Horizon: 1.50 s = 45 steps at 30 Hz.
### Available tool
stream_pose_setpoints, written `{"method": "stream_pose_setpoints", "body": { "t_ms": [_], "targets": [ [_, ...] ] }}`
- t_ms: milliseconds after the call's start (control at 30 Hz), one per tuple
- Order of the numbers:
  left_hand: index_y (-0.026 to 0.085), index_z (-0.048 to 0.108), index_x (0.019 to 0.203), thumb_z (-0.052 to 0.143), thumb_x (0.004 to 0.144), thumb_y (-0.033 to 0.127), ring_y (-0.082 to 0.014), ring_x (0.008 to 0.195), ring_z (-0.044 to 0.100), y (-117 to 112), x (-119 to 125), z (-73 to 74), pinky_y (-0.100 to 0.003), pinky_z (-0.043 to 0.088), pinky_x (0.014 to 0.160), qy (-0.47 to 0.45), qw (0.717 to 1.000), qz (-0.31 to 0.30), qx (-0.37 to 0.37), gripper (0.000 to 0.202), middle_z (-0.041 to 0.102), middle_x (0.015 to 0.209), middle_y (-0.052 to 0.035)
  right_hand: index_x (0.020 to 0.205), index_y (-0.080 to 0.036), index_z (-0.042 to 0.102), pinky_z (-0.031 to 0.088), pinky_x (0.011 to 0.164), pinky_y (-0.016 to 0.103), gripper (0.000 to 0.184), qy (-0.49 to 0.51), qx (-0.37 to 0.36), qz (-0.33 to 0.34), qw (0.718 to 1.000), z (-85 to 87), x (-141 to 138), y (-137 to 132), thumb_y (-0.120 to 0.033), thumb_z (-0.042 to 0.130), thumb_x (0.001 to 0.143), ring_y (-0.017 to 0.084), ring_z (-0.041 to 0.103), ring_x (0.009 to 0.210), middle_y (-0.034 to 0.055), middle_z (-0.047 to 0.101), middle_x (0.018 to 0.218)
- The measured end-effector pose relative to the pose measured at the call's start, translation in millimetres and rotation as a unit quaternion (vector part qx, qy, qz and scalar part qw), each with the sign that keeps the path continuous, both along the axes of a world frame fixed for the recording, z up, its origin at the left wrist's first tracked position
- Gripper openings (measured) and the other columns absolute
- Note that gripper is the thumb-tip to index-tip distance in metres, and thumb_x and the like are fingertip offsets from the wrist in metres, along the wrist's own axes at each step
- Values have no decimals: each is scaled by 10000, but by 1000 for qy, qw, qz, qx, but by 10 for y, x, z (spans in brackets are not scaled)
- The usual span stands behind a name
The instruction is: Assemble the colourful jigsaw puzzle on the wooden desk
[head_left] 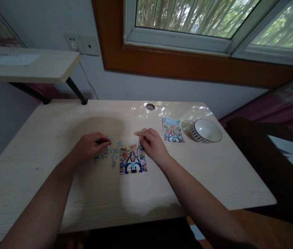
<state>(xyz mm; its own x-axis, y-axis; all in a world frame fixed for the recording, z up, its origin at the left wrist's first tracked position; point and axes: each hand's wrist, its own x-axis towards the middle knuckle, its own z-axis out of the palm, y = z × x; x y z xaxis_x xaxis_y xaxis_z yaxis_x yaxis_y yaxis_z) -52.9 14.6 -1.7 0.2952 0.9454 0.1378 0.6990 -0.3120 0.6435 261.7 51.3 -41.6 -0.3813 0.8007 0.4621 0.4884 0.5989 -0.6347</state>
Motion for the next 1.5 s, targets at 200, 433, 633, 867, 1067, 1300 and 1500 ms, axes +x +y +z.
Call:
{"method": "stream_pose_setpoints", "body": {
  "t_ms": [200, 433, 633, 867, 1067, 1300, 1500],
  "targets": [
    [252, 784, 983, 712, 894, 462, -192, 829, 719, -44, 142, -33, -295, 535, 778, -48, 994, 88, -39, 238, 789, 940, -15, 1165, -243, 729, 499, 876, 405, 305, -21, 28, 17, 999, 49, -29, -42, -88, 592, 941, 235, 596, 978, 74, 661, 1004],
    [242, 782, 958, 710, 885, 470, -194, 810, 717, -64, 288, -47, -282, 524, 734, -76, 989, 95, -78, 250, 790, 899, -13, 1138, -235, 725, 497, 875, 410, 184, -49, 66, 35, 996, 130, -105, -92, -214, 609, 996, 238, 590, 982, 81, 679, 1007],
    [233, 778, 901, 710, 868, 487, -201, 779, 706, -73, 380, 37, -293, 531, 720, -80, 991, 80, -76, 265, 786, 861, -23, 1152, -238, 715, 497, 876, 416, 185, -71, 81, 80, 991, 187, -188, -152, -315, 642, 1000, 242, 591, 985, 77, 688, 1000],
    [232, 770, 883, 733, 867, 465, -186, 760, 700, -113, 462, 35, -282, 539, 728, -117, 986, 83, -89, 236, 777, 835, -12, 1157, -218, 718, 504, 835, 395, 238, -76, 103, 97, 987, 217, -254, -198, -381, 645, 999, 239, 595, 946, 81, 701, 993],
    [230, 771, 892, 722, 884, 488, -187, 762, 696, -119, 470, 20, -279, 538, 728, -105, 988, 70, -94, 263, 778, 842, -16, 1110, -194, 735, 506, 807, 384, 223, -68, 124, 103, 985, 207, -267, -199, -366, 644, 1000, 229, 594, 905, 83, 700, 951],
    [232, 766, 888, 723, 875, 503, -199, 788, 707, -123, 475, -5, -286, 542, 727, -115, 986, 64, -103, 275, 778, 854, -19, 1112, -227, 739, 517, 805, 381, 221, -73, 100, 110, 986, 250, -275, -222, -384, 619, 1014, 224, 607, 909, 74, 707, 963],
    [241, 767, 889, 711, 882, 497, -202, 807, 711, -115, 475, 3, -288, 543, 737, -104, 987, 63, -105, 262, 780, 866, -16, 1123, -225, 738, 521, 805, 385, 228, -73, 100, 109, 986, 260, -290, -240, -386, 622, 1013, 226, 603, 911, 77, 706, 962]
  ]
}}
